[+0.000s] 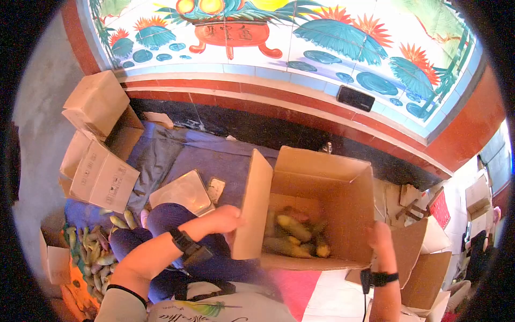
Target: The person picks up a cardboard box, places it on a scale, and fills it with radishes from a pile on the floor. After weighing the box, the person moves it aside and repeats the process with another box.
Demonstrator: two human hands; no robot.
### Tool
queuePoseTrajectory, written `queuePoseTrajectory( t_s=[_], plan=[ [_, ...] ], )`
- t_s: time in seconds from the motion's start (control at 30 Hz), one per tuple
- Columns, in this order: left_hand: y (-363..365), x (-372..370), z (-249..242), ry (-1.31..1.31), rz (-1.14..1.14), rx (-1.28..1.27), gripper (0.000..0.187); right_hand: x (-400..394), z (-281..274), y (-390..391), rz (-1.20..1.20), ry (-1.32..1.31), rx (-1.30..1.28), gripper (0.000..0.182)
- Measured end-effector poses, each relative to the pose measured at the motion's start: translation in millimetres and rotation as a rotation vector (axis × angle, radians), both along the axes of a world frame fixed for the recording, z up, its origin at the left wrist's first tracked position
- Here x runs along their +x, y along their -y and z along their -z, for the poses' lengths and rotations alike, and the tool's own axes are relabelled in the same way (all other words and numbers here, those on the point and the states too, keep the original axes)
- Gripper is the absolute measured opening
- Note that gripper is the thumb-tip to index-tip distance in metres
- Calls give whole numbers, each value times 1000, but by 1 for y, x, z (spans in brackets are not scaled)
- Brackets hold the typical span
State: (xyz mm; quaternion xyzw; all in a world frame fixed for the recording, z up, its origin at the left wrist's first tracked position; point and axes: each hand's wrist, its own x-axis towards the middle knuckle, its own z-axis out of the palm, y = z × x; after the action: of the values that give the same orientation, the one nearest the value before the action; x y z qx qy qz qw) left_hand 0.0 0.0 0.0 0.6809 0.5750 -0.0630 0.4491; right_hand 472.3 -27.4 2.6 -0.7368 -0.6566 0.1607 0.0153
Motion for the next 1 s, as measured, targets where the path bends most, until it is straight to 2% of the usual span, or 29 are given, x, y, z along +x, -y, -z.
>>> queuePoseTrajectory(
  t_s=[0.03,0.07,0.1,0.17,0.23,0.27,0.33,0.37,0.4,0.43,0.47,0.5,0.57,0.63,0.7,0.77,0.83,0.9,1.0],
  plan=[
    [2,3,0,49,52,89,43,1,-12,5,83,-126,15,22],
    [5,4,-1,102,101,176,42,1,-18,6,74,-127,11,22],
    [-1,6,-29,284,64,45,35,6,-16,1,57,-61,72,21],
    [-4,-8,-40,543,-66,-40,30,-1,-33,1,29,18,132,19],
    [0,-41,-47,598,-121,159,30,-47,-57,2,-53,206,369,17],
    [8,-57,-60,568,-172,262,28,-70,-69,3,-75,199,371,17],
    [30,-91,-80,508,-256,444,28,-119,-91,9,-243,54,614,18],
    [41,-110,-84,479,-287,524,29,-141,-100,14,-266,41,618,18],
    [53,-128,-85,466,-309,532,29,-163,-107,20,-299,-130,555,18],
    [66,-143,-84,493,-474,560,29,-181,-114,25,-331,-298,486,18],
    [79,-159,-83,522,-637,589,28,-197,-121,26,-352,-308,488,18],
    [91,-176,-76,516,-654,602,28,-211,-128,26,-411,-381,446,16],
    [113,-204,-59,311,-760,782,28,-238,-145,21,-487,-459,403,14],
    [133,-212,-53,331,-843,796,29,-266,-165,11,-624,-436,518,13],
    [150,-224,-34,257,-850,965,26,-292,-175,-5,-681,-461,538,12],
    [164,-228,-19,207,-906,1009,23,-328,-186,-22,-811,-646,515,12],
    [175,-231,-4,227,-935,1056,21,-367,-183,-42,-733,-908,341,14],
    [186,-232,1,51,-903,1111,21,-407,-181,-65,-753,-1034,237,17],
    [193,-233,-6,165,-971,1079,23,-470,-151,-96,-593,-1173,133,19]
  ],
)
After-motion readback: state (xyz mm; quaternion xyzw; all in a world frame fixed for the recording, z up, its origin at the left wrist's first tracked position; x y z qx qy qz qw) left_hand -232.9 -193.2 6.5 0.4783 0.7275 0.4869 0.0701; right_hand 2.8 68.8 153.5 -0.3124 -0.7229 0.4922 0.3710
